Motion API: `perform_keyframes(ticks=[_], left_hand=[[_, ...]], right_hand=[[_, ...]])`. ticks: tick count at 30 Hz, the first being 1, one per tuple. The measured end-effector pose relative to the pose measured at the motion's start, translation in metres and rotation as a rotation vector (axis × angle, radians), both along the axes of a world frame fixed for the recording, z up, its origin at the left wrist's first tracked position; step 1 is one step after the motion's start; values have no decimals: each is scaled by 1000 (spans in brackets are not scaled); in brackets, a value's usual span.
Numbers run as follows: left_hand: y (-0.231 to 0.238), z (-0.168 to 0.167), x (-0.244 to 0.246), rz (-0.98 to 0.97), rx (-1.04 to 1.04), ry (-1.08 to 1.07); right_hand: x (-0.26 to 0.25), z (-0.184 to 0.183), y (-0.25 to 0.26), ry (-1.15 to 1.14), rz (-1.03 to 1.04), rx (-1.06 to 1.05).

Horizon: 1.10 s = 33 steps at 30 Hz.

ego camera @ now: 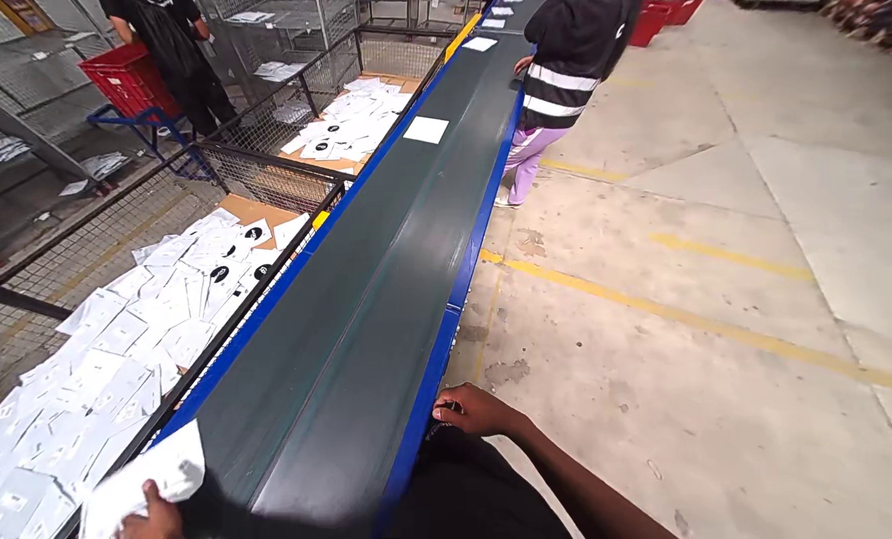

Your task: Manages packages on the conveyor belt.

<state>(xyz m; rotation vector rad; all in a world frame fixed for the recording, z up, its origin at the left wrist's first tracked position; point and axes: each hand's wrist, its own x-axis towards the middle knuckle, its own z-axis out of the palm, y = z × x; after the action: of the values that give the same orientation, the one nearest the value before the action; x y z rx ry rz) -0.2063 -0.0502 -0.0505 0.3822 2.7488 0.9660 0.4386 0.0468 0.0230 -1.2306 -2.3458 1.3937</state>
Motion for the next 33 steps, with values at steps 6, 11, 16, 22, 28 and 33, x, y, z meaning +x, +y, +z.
perform_keyframes(ticks=[6, 11, 16, 22, 28, 33], left_hand=[[98, 124, -40, -228, 654, -54], [102, 114, 73, -608, 718, -240], [49, 70, 222, -809, 677, -498], [-15, 55, 302, -685, 663, -643], [-47, 53, 317, -742, 553, -619], [-45, 52, 313, -781, 489, -589]], right_hand=[[-3, -1, -5, 25, -95, 7], [-16, -12, -16, 25, -65, -10], [-29, -2, -9, 24, 24, 4], [-34, 4, 11, 43, 41, 42], [-50, 9, 23, 5, 142, 44], [-59, 11, 20, 28, 168, 17]])
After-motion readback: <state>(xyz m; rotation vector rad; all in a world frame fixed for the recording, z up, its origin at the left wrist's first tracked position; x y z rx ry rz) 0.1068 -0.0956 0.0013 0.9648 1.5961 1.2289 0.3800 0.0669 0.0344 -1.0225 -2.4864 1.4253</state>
